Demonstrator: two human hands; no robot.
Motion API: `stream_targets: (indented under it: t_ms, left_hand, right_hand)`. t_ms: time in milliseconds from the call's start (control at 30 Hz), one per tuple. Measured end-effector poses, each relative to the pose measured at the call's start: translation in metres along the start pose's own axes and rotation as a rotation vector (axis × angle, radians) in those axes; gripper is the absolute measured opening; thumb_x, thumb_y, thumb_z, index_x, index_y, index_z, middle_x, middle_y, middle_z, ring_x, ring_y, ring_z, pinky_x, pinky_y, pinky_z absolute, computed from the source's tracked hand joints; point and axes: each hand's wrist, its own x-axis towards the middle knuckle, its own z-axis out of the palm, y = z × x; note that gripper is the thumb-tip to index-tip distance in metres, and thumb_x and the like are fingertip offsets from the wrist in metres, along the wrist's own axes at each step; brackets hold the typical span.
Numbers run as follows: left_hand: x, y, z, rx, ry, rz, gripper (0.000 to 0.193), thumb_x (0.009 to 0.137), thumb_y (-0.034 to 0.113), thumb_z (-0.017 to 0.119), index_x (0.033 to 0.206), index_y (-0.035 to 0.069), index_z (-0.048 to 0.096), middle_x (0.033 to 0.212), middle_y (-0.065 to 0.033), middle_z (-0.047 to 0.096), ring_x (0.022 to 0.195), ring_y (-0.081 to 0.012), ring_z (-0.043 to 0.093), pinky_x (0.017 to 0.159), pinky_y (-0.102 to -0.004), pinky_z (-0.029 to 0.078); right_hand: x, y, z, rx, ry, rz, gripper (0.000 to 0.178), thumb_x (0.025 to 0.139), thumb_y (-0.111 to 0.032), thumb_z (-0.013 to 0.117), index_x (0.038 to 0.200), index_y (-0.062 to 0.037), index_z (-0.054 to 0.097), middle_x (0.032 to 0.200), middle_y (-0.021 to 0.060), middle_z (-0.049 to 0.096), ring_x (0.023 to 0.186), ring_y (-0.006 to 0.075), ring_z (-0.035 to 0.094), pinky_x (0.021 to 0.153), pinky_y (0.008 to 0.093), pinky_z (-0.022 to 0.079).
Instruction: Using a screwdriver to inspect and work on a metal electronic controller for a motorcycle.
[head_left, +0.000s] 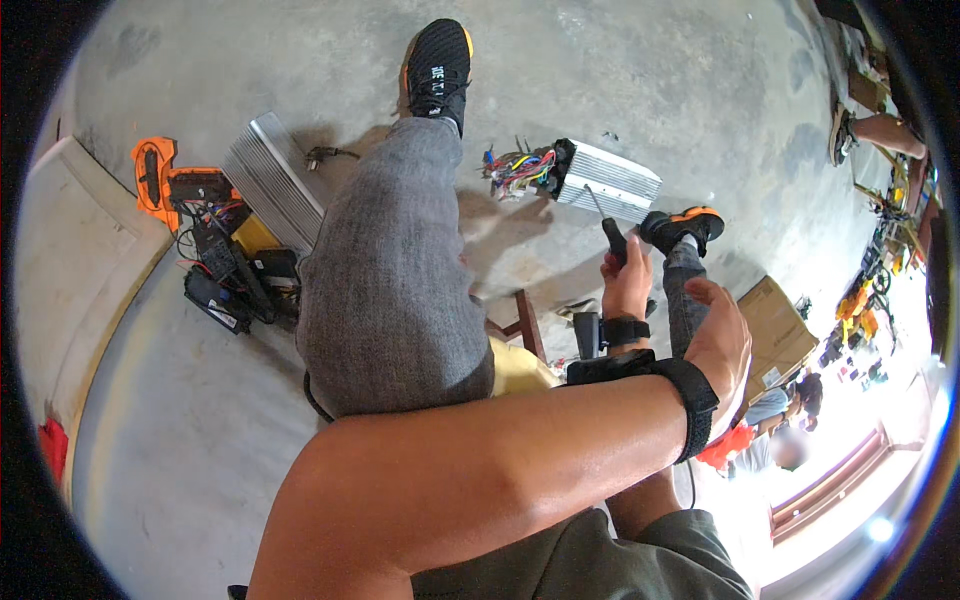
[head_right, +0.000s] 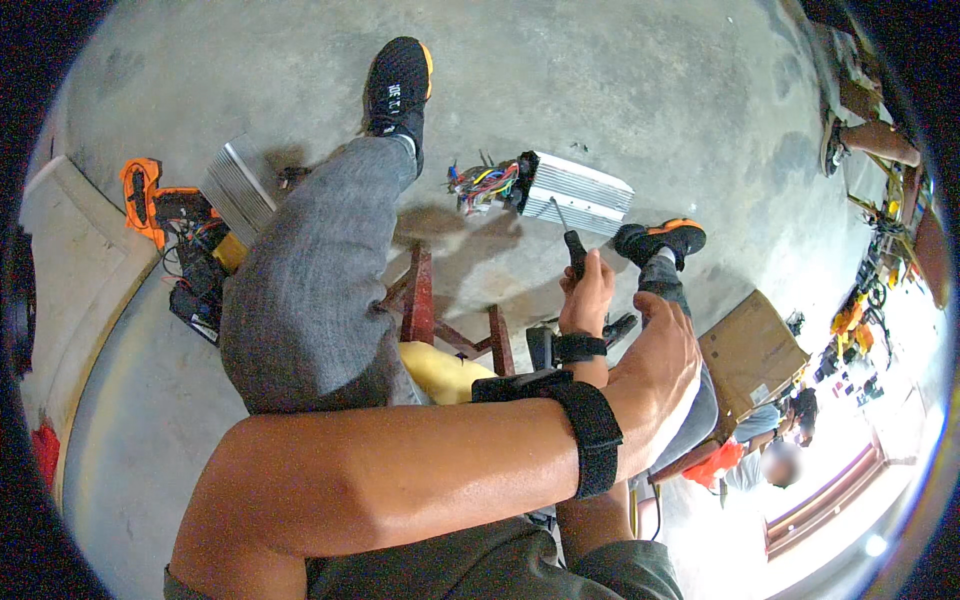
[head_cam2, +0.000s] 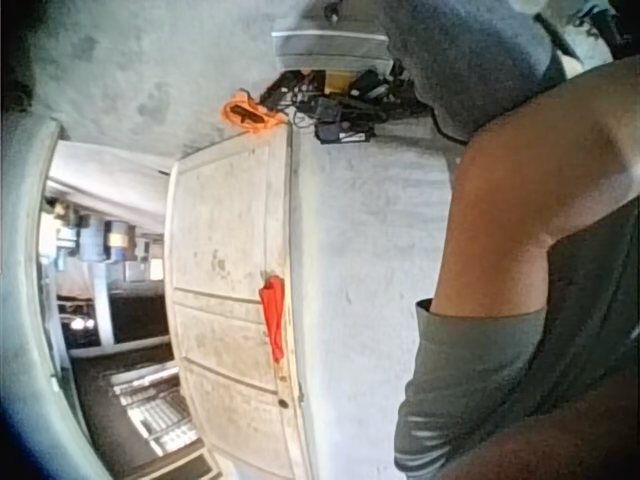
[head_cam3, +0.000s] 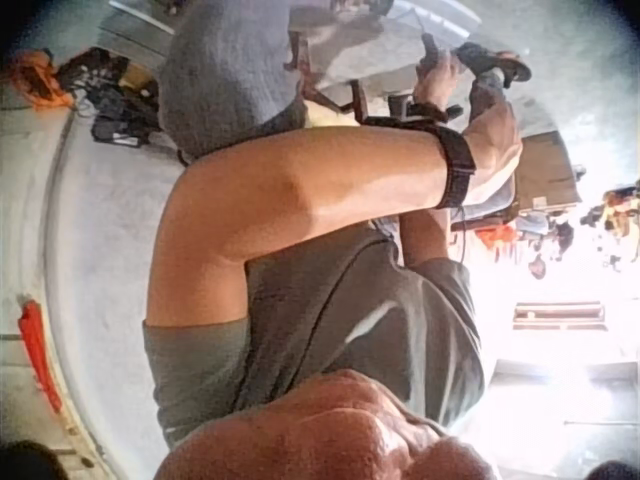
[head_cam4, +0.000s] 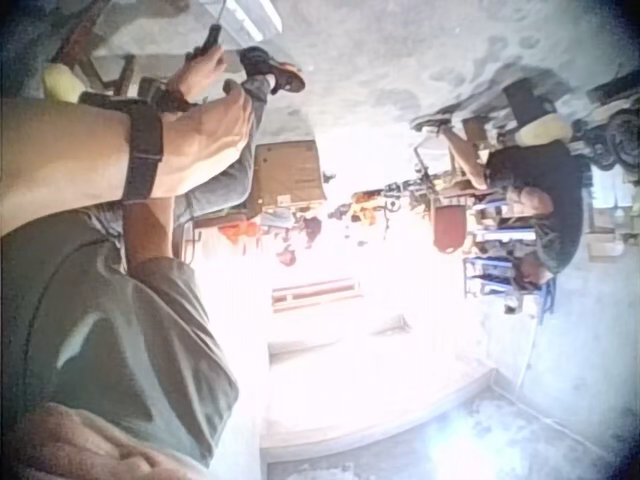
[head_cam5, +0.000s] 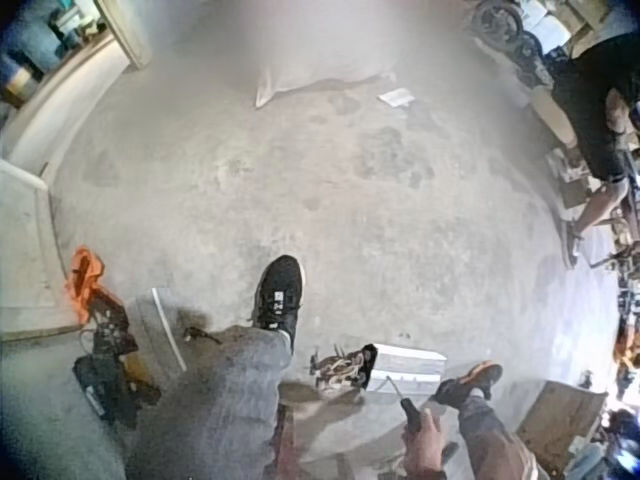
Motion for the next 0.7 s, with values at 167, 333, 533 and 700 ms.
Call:
stream_targets:
  t_ms: [167,333,533,700]
  left_hand:
    - [0.003,0.002,0.005,0.041,0.015,-0.045,0.045,0.094,0.029,0.050,0.128,-0.001,0.057,0.123,-0.0247,0.059,0.112,-0.0402,0.057,0.091,-0.0574,0.043]
    - [0.001,0.000,-0.002,0.005,-0.015,0.001,0.045,0.095,0.028,0.047,0.127,-0.001,0.057,0.122,-0.0252,0.059,0.111,-0.0403,0.057,0.091,-0.0570,0.043]
    - [-0.003,0.000,-0.001,0.030,0.023,-0.049,0.047,0.095,0.028,0.043,0.127,-0.003,0.056,0.122,-0.0256,0.059,0.110,-0.0406,0.057,0.090,-0.0578,0.043]
    - [0.009,0.004,0.007,0.005,-0.001,-0.033,0.044,0.094,0.026,0.045,0.126,-0.004,0.057,0.120,-0.0250,0.060,0.109,-0.0395,0.058,0.089,-0.0567,0.044]
  right_hand:
    - [0.008,0.000,-0.009,0.136,-0.048,0.285,0.035,0.098,-0.034,0.051,0.105,0.0001,0.054,0.076,0.0103,0.060,0.058,0.0154,0.053,0.052,0.0281,0.043]
    - [-0.002,-0.002,0.002,-1.018,0.003,-0.633,0.027,0.093,-0.026,0.057,0.105,-0.0015,0.052,0.079,0.0221,0.063,0.054,0.0346,0.052,0.057,0.0427,0.046]
    - [-0.021,-0.024,0.023,-1.179,-0.087,-1.064,0.035,0.085,-0.015,0.067,0.114,-0.0006,0.052,0.102,0.0206,0.056,0.091,0.0443,0.056,0.075,0.0515,0.047]
    - [-0.020,-0.033,0.027,-1.104,0.009,-0.491,0.036,0.087,-0.014,0.065,0.116,-0.0010,0.049,0.102,0.0208,0.055,0.088,0.0444,0.056,0.077,0.0526,0.047]
